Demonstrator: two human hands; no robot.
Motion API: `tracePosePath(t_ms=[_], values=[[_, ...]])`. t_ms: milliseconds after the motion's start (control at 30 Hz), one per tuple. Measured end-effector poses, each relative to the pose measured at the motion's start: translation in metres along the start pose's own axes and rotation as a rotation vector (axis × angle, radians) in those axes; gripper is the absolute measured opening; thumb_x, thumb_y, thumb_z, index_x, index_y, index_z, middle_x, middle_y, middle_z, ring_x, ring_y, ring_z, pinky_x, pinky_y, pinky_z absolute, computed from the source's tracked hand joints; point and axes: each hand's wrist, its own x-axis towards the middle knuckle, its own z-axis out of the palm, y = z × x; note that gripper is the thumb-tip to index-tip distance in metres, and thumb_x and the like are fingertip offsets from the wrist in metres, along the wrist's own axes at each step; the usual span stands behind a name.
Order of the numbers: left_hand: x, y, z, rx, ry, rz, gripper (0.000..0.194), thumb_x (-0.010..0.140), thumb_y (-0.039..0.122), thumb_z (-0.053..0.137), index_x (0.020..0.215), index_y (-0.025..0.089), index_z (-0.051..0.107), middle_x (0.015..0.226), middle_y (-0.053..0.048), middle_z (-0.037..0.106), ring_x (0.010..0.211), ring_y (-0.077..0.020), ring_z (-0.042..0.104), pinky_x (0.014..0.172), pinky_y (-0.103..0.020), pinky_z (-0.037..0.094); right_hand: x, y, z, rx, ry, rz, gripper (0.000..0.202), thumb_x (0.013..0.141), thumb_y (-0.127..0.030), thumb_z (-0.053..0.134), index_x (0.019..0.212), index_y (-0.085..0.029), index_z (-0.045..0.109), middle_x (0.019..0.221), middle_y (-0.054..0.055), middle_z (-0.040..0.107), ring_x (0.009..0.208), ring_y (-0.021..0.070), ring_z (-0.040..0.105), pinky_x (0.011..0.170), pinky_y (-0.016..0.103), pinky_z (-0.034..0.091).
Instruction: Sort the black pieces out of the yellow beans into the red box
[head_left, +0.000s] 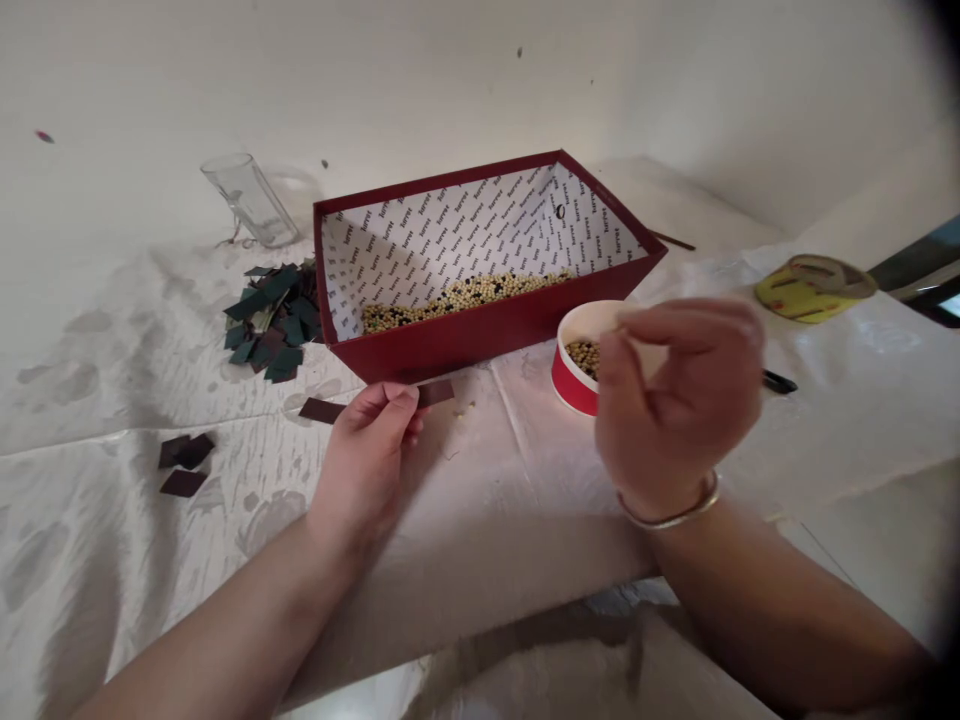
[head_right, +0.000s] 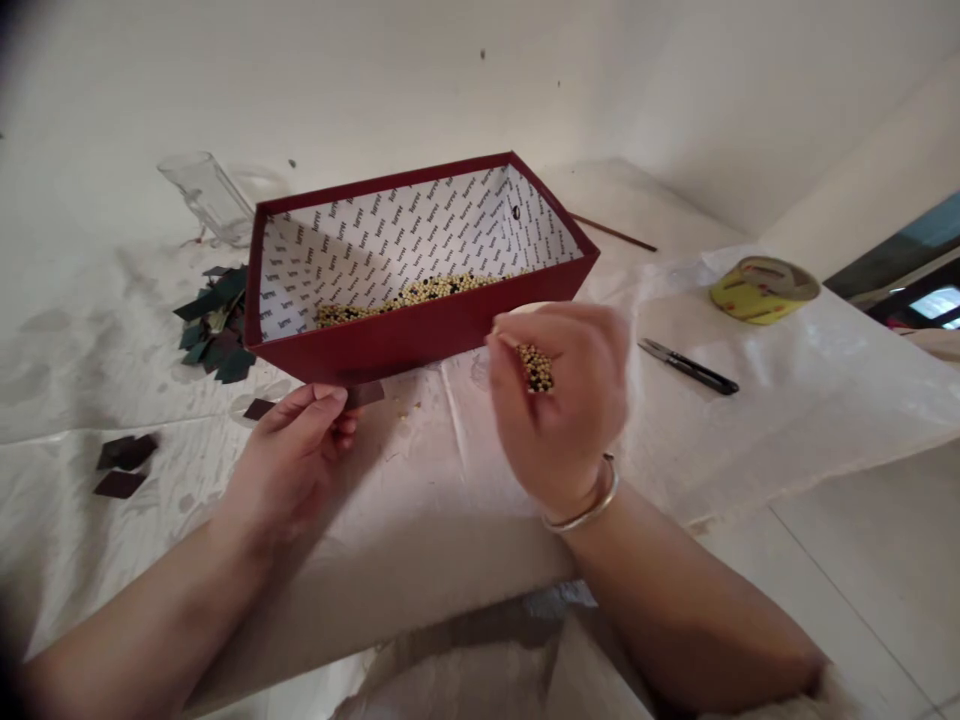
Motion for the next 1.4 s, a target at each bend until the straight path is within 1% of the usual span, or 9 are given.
tracePosePath(t_ms=[133,233,333,433,600,800,1033,1167,1400], values=[[0.000,-0.001,0.001,-0.010,-0.018,-0.015,0.016,0.075,0.027,0.071,0.066,0.017,0.062,0.062,0.002,0.058,0.059,-0.0087,0.048,0.054,-0.019,0.036,0.006,0.012,-0.004,-0.115,0.088,0.151,0.031,0.082,-0.007,0.063,0.110,-0.020,0.058,0.106,0.008,0.058,0.109,0.0268,0.055,0.081,0.039,0.048],[-0.002,0.000,0.002,-0.007,-0.011,-0.044,0.016,0.073,0.027,0.072,0.066,0.017,0.062,0.063,0.001,0.059,0.059,-0.0086,0.048,0.054,-0.019,0.036,0.004,0.002,-0.004,-0.002,0.043,0.071,0.028,0.083,-0.008,0.062,0.108,-0.020,0.058,0.102,0.007,0.059,0.104,0.0245,0.056,0.081,0.038,0.048],[-0.003,0.002,0.003,-0.015,-0.006,-0.059,0.014,0.072,0.026,0.073,0.068,0.017,0.063,0.063,0.001,0.060,0.060,-0.0089,0.048,0.054,-0.019,0.036,-0.006,-0.014,0.001,0.176,-0.393,-0.033,0.012,0.088,-0.011,0.056,0.094,-0.020,0.060,0.087,0.001,0.062,0.088,0.0178,0.058,0.083,0.036,0.049],[-0.004,0.003,0.003,-0.007,-0.007,-0.051,0.013,0.071,0.026,0.073,0.069,0.017,0.064,0.063,0.002,0.058,0.060,-0.0094,0.049,0.055,-0.020,0.037,-0.022,-0.020,0.014,0.186,-0.871,0.045,0.016,0.091,-0.015,0.054,0.105,-0.017,0.062,0.101,0.006,0.063,0.096,0.0199,0.057,0.086,0.036,0.049],[-0.003,0.001,0.002,-0.006,0.003,-0.052,0.014,0.072,0.028,0.074,0.068,0.018,0.064,0.067,0.001,0.062,0.061,-0.0096,0.050,0.056,-0.020,0.038,-0.041,-0.010,0.039,0.022,-1.143,0.117,0.013,0.087,-0.014,0.057,0.097,-0.015,0.065,0.099,0.009,0.062,0.093,0.0224,0.058,0.081,0.036,0.046],[-0.005,0.001,0.003,-0.008,-0.010,-0.061,0.014,0.072,0.026,0.073,0.068,0.018,0.063,0.067,0.001,0.061,0.061,-0.0097,0.050,0.056,-0.021,0.038,-0.040,-0.008,0.046,0.039,-1.124,0.163,0.010,0.087,-0.012,0.057,0.081,-0.017,0.063,0.084,0.004,0.062,0.082,0.0183,0.057,0.070,0.030,0.042],[-0.007,0.004,0.002,0.047,-0.100,-0.076,0.015,0.074,0.026,0.069,0.066,0.017,0.061,0.061,0.002,0.057,0.058,-0.0087,0.046,0.054,-0.021,0.035,-0.032,-0.021,0.031,0.342,-0.620,0.057,0.014,0.095,-0.023,0.055,0.086,-0.019,0.064,0.085,0.004,0.062,0.085,0.0158,0.056,0.079,0.031,0.046],[-0.011,0.005,0.005,0.038,-0.203,-0.132,0.016,0.072,0.025,0.069,0.063,0.016,0.059,0.055,0.004,0.052,0.054,-0.0076,0.042,0.053,-0.021,0.033,-0.032,-0.026,0.032,0.334,-0.694,-0.060,0.018,0.095,-0.024,0.055,0.083,-0.018,0.067,0.085,0.004,0.062,0.081,0.0165,0.055,0.074,0.031,0.045],[-0.012,0.008,0.008,0.009,-0.194,-0.148,0.016,0.071,0.026,0.071,0.064,0.015,0.061,0.063,0.000,0.061,0.057,-0.0080,0.046,0.055,-0.021,0.035,-0.032,-0.022,0.032,0.307,-0.712,0.024,0.020,0.094,-0.022,0.055,0.079,-0.016,0.067,0.081,0.005,0.062,0.081,0.0174,0.054,0.074,0.032,0.044]])
